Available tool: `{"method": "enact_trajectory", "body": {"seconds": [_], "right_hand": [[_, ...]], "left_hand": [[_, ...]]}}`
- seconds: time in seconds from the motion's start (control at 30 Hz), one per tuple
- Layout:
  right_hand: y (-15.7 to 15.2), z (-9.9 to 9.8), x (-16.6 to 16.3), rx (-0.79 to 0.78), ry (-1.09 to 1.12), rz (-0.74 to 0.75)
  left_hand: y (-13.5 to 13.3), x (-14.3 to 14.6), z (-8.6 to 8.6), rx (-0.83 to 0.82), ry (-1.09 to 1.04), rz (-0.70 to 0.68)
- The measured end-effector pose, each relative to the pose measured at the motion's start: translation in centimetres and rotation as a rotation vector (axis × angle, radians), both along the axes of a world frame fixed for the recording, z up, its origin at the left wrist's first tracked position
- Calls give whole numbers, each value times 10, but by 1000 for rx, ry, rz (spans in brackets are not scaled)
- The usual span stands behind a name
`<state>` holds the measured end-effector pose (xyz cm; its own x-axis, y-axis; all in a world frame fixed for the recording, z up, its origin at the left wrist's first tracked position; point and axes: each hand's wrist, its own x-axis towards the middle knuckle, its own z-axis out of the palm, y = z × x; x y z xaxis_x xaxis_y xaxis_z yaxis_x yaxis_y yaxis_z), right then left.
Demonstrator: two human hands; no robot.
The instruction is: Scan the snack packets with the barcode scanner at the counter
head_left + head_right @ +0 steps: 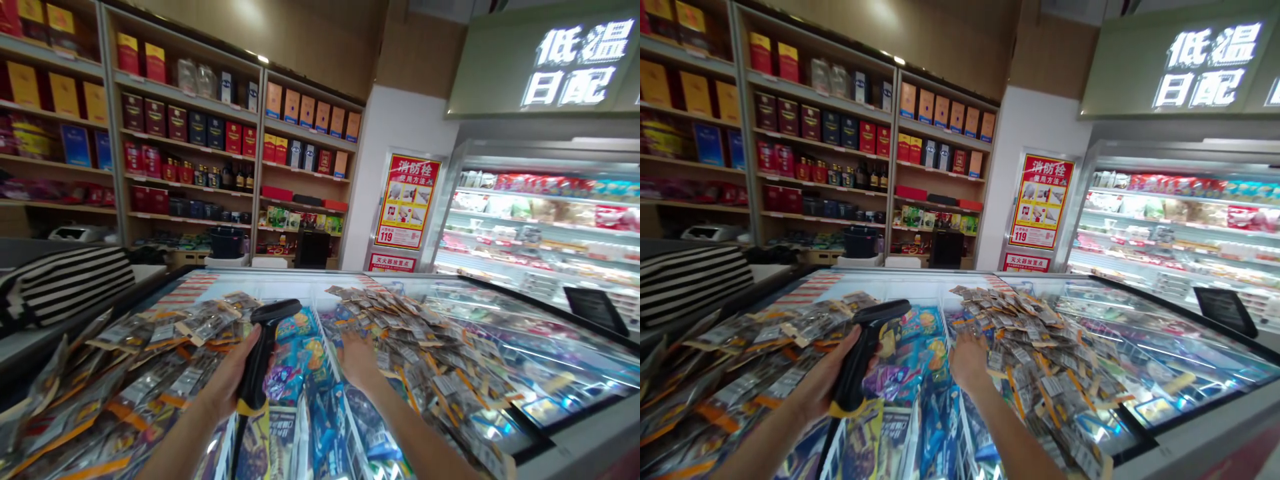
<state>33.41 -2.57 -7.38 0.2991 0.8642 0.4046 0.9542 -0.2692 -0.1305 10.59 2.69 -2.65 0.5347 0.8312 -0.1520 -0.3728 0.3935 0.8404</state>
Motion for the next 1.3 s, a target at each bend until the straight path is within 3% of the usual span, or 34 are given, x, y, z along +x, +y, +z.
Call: {"method": "enact_trajectory", "body": {"seconds": [0.1,0.27,0.37,0.47,0.6,0.67,0.9,1.3], "right_hand": [[10,7,-8,-7,98,124],[24,14,17,-4,273,-122],[31,7,28,55,497,-32],[36,4,30,205,780,93],[38,10,27,577,980,89],[38,11,26,652,1018,142],[47,-3,26,687,1053,298],[46,-2,23,606,1072,311]], "left_hand": [[4,-9,7,-2,-22,24],[5,-23,19,-8,-8,86],[7,-27,21,-2,-2,86],[7,-27,20,19,16,56],[1,-26,18,15,55,-26],[-5,-24,18,17,78,-65],[-22,-12,22,209,174,-56],[-41,-11,30,247,260,-20]]}}
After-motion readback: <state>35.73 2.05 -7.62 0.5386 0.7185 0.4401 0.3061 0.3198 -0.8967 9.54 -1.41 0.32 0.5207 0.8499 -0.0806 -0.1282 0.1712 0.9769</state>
